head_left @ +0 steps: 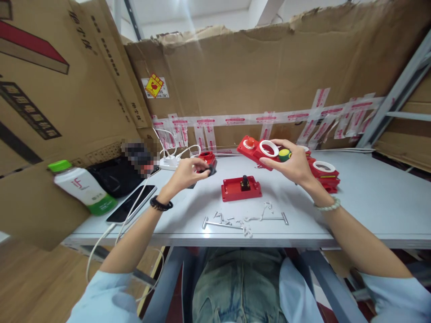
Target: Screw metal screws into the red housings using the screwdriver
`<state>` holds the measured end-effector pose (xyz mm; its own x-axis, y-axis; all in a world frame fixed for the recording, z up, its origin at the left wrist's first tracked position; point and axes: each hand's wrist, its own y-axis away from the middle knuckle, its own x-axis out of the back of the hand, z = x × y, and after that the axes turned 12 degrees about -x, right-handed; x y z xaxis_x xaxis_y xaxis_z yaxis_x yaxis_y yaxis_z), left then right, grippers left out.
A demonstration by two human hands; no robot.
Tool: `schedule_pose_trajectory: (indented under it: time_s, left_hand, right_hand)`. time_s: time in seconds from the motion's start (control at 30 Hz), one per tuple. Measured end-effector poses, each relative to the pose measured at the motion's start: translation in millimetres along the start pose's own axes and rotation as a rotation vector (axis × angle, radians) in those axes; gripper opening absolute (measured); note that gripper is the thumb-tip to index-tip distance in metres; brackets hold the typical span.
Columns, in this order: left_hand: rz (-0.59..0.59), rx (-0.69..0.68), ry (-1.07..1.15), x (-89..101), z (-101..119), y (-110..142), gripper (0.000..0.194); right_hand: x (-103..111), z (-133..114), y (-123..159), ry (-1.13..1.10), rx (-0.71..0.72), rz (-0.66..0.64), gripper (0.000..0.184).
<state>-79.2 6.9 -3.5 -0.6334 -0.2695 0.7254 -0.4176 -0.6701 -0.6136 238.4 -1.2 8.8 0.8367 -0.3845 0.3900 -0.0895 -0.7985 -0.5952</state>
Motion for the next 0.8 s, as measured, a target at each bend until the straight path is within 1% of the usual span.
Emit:
schedule_pose_trajectory:
  time_s: [0.03, 0.13, 0.23, 0.3, 0.37, 0.47, 0.6, 0.8]
  left_hand:
    - [0.011, -0.042, 0.078, -7.1, 12, -9, 0.017]
    - [-0.038, -0.153, 0.230, -35.4, 37, -35, 0.014]
    - [-0.108, -0.204, 0.269, -59.6, 42, -48, 0.014]
    - [-0.152, -0.210, 0.267, -68.0, 39, -51, 0.015]
    - [-0.179, -0.204, 0.278, -71.1, 35, -50, 0.015]
    - [-0.188, -0.197, 0.310, -71.0, 33, -48, 0.015]
    - [-0.183, -0.198, 0.329, -71.5, 37, -47, 0.015]
    - [-0.240, -0.187, 0.280, -74.2, 41, -46, 0.015]
  right_hand:
    - [1, 1, -1, -0.006, 0.001, 0.013, 0.054]
    - [3, 4, -2, -0.006, -0.001, 0.033, 0.054]
    - [3, 6, -3, 0.007, -0.012, 0.030, 0.055]
    - [2, 7, -3, 0.010, -0.012, 0.024, 0.055]
    - [1, 7, -2, 0.006, -0.005, 0.023, 0.054]
    - [0, 6, -1, -0.001, 0.002, 0.015, 0.053]
    - [-1, 6, -1, 0.013, 0.001, 0.024, 0.054]
    - [-2, 7, -1, 0.023, 0.017, 0.027, 0.054]
